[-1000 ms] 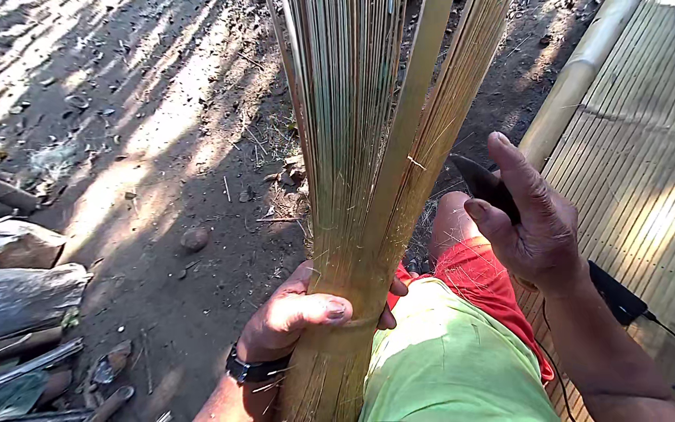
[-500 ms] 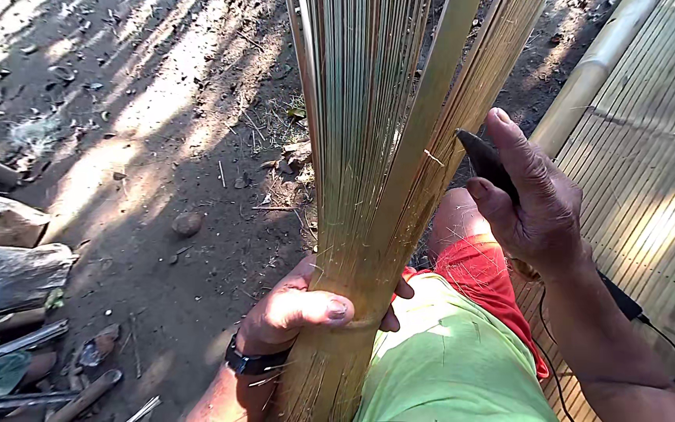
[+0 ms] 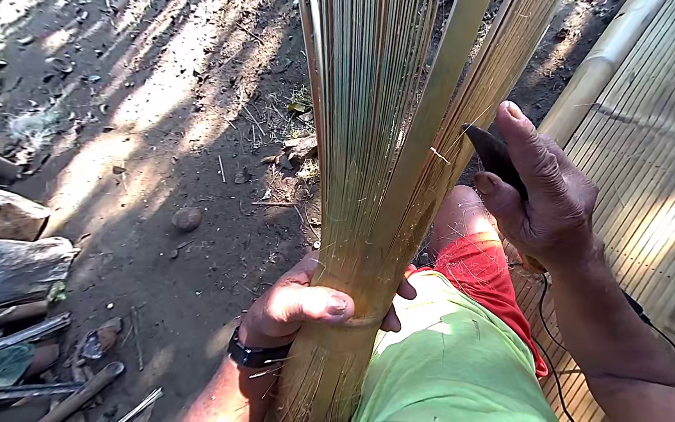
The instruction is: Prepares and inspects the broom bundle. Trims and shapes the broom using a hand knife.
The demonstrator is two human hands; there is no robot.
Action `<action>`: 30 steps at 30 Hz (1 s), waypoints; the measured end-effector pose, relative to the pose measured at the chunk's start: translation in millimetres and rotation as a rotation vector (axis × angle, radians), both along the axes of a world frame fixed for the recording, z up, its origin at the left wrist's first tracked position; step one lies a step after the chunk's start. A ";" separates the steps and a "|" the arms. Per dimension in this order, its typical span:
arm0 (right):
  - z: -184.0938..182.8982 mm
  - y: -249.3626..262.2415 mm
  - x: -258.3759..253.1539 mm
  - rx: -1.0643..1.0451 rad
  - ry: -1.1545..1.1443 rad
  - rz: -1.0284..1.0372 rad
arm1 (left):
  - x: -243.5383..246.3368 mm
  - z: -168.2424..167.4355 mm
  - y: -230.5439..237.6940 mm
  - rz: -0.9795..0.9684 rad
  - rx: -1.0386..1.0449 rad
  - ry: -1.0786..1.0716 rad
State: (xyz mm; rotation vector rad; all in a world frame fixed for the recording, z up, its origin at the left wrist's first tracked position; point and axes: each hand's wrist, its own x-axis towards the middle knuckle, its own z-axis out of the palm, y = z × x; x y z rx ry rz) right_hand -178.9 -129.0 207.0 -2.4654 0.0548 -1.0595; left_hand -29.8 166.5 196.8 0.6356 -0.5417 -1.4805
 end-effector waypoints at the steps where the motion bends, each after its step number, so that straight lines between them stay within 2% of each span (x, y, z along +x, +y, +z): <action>1: 1.3 0.4 -0.7 -0.023 0.006 -0.001 | -0.1 0.3 -0.1 0.000 0.006 -0.005; 9: 12.2 -6.4 -8.0 -0.120 0.102 0.000 | -1.0 0.7 -0.9 0.003 0.050 -0.036; 11: 10.6 -2.5 -17.6 -0.096 0.097 0.069 | 1.1 0.3 -0.5 0.020 0.050 -0.079; 13: -1.3 15.9 -38.2 0.020 0.109 0.271 | 4.9 2.5 1.3 0.049 0.070 -0.125; 17: -32.3 70.6 -77.7 0.270 0.270 0.829 | 15.4 1.7 0.7 0.090 0.112 -0.154; 18: -36.4 75.1 -82.2 0.310 0.287 0.893 | 17.2 1.7 0.3 0.108 0.110 -0.153; 20: -41.9 69.7 -84.0 0.346 0.261 0.780 | 18.3 2.5 0.6 0.145 0.100 -0.155; 23: -34.6 38.5 -61.7 0.263 0.211 0.346 | 14.1 -0.5 2.8 0.161 0.114 -0.130; 25: -24.3 21.7 -40.1 0.165 0.142 0.159 | 9.6 -3.8 2.2 0.139 0.117 -0.116; 27: -15.9 14.7 -23.1 0.128 0.107 0.101 | 6.1 -3.0 4.0 0.117 0.112 -0.112; 30: -8.7 12.4 -6.0 0.146 0.068 0.148 | 4.2 -3.5 10.7 0.104 0.105 -0.118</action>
